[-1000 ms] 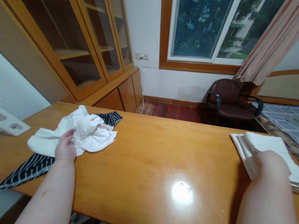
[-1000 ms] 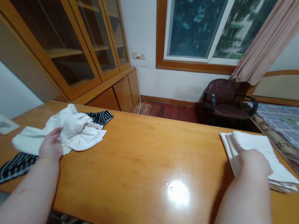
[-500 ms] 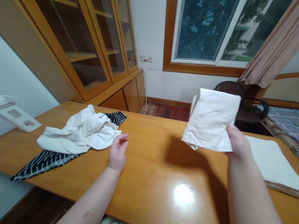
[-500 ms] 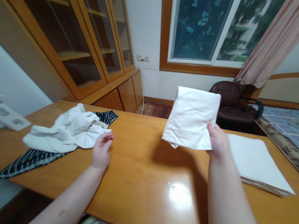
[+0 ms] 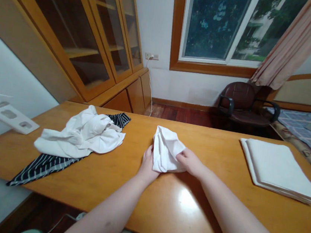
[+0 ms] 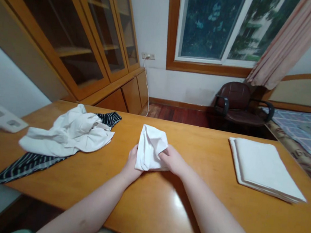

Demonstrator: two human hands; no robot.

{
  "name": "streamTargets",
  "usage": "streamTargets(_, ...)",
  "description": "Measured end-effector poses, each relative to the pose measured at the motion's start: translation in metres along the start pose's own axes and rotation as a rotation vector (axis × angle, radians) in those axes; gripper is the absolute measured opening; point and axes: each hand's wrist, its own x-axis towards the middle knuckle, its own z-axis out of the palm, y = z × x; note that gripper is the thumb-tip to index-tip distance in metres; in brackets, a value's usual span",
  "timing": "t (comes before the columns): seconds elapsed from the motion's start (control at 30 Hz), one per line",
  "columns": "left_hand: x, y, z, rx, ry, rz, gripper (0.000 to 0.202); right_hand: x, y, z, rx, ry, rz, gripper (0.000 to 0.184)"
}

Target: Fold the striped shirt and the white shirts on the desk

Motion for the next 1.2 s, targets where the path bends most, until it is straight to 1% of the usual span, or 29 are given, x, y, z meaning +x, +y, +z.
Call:
streamTargets(0.07,-0.005,0.005,-0.004,0.139,0.022,0.093,0.081,-0.007,-0.009,0.012,0.088,-0.107,-0.068,0.064)
streamTargets(0.1,-0.008,0.008,-0.005,0.192,0.004,0.155,0.082,-0.01,-0.012,0.017,0.09,-0.116,-0.101,0.077)
streamTargets(0.13,-0.01,0.011,-0.005,0.224,-0.043,0.222,0.082,-0.012,-0.015,0.022,0.064,-0.097,-0.13,0.086)
streamTargets(0.17,-0.011,0.013,-0.005,0.24,-0.107,0.286,0.081,-0.013,-0.018,0.026,0.023,-0.059,-0.147,0.085)
streamTargets(0.2,-0.012,0.014,-0.005,0.246,-0.169,0.334,0.08,-0.013,-0.019,0.028,-0.021,-0.009,-0.146,0.076)
streamTargets(0.27,-0.013,0.016,-0.005,0.252,-0.258,0.385,0.076,-0.01,-0.018,0.024,-0.098,0.096,-0.085,0.046)
streamTargets(0.3,-0.012,0.016,-0.005,0.262,-0.286,0.394,0.075,-0.008,-0.017,0.018,-0.132,0.149,-0.045,0.037)
streamTargets(0.33,-0.012,0.015,-0.005,0.275,-0.302,0.388,0.073,-0.006,-0.016,0.01,-0.171,0.207,-0.009,0.033)
streamTargets(0.4,-0.01,0.013,-0.005,0.291,-0.319,0.344,0.066,-0.003,-0.015,-0.013,-0.279,0.333,0.055,0.028)
streamTargets(0.47,-0.006,0.01,-0.005,0.265,-0.326,0.291,0.056,-0.002,-0.015,-0.039,-0.44,0.439,0.149,0.027)
streamTargets(0.5,-0.005,0.008,-0.005,0.23,-0.317,0.265,0.051,-0.003,-0.015,-0.051,-0.542,0.476,0.219,0.03)
streamTargets(0.57,-0.001,0.005,-0.005,0.103,-0.275,0.221,0.042,-0.006,-0.015,-0.072,-0.781,0.535,0.374,0.045)
streamTargets(0.63,0.004,0.0,-0.002,-0.108,-0.227,0.171,0.033,-0.009,-0.015,-0.084,-1.002,0.567,0.479,0.062)
streamTargets(0.67,0.006,-0.003,-0.001,-0.243,-0.188,0.125,0.03,-0.01,-0.014,-0.086,-1.067,0.545,0.49,0.067)
streamTargets(0.7,0.009,-0.006,0.0,-0.392,-0.125,0.063,0.03,-0.01,-0.013,-0.085,-1.09,0.48,0.466,0.07)
streamTargets(0.73,0.012,-0.01,0.0,-0.546,-0.03,-0.014,0.031,-0.01,-0.013,-0.081,-1.071,0.37,0.41,0.07)
streamTargets(0.8,0.018,-0.018,-0.004,-0.802,0.244,-0.168,0.036,-0.008,-0.009,-0.068,-0.945,0.057,0.251,0.076)
streamTargets(0.83,0.021,-0.023,-0.01,-0.866,0.398,-0.213,0.039,-0.008,-0.007,-0.059,-0.875,-0.1,0.196,0.082)
streamTargets(0.87,0.023,-0.027,-0.017,-0.868,0.545,-0.23,0.042,-0.007,-0.004,-0.05,-0.825,-0.229,0.172,0.09)
streamTargets(0.9,0.024,-0.031,-0.025,-0.802,0.673,-0.222,0.046,-0.006,-0.001,-0.041,-0.803,-0.318,0.178,0.096)
streamTargets(0.93,0.024,-0.033,-0.034,-0.675,0.776,-0.197,0.052,-0.006,0.003,-0.033,-0.806,-0.363,0.203,0.098)
streamTargets(0.97,0.023,-0.034,-0.042,-0.516,0.848,-0.161,0.058,-0.005,0.007,-0.027,-0.824,-0.37,0.226,0.094)
streamTargets(1.0,0.021,-0.034,-0.049,-0.354,0.888,-0.111,0.062,-0.004,0.01,-0.023,-0.85,-0.357,0.234,0.083)
streamTargets(1.03,0.018,-0.032,-0.054,-0.207,0.894,-0.05,0.063,-0.003,0.013,-0.021,-0.873,-0.334,0.226,0.07)
streamTargets(1.07,0.015,-0.03,-0.056,-0.086,0.873,0.02,0.06,-0.001,0.015,-0.021,-0.886,-0.309,0.204,0.056)
streamTargets(1.1,0.012,-0.026,-0.056,0.003,0.826,0.098,0.055,0.0,0.016,-0.021,-0.893,-0.29,0.182,0.044)
streamTargets(1.13,0.01,-0.022,-0.054,0.06,0.748,0.186,0.047,0.001,0.016,-0.023,-0.901,-0.278,0.163,0.036)
streamTargets(1.17,0.008,-0.018,-0.051,0.086,0.642,0.28,0.039,0.002,0.015,-0.024,-0.912,-0.266,0.153,0.032)
streamTargets(1.2,0.005,-0.013,-0.047,0.084,0.509,0.38,0.033,0.003,0.013,-0.025,-0.92,-0.246,0.152,0.028)
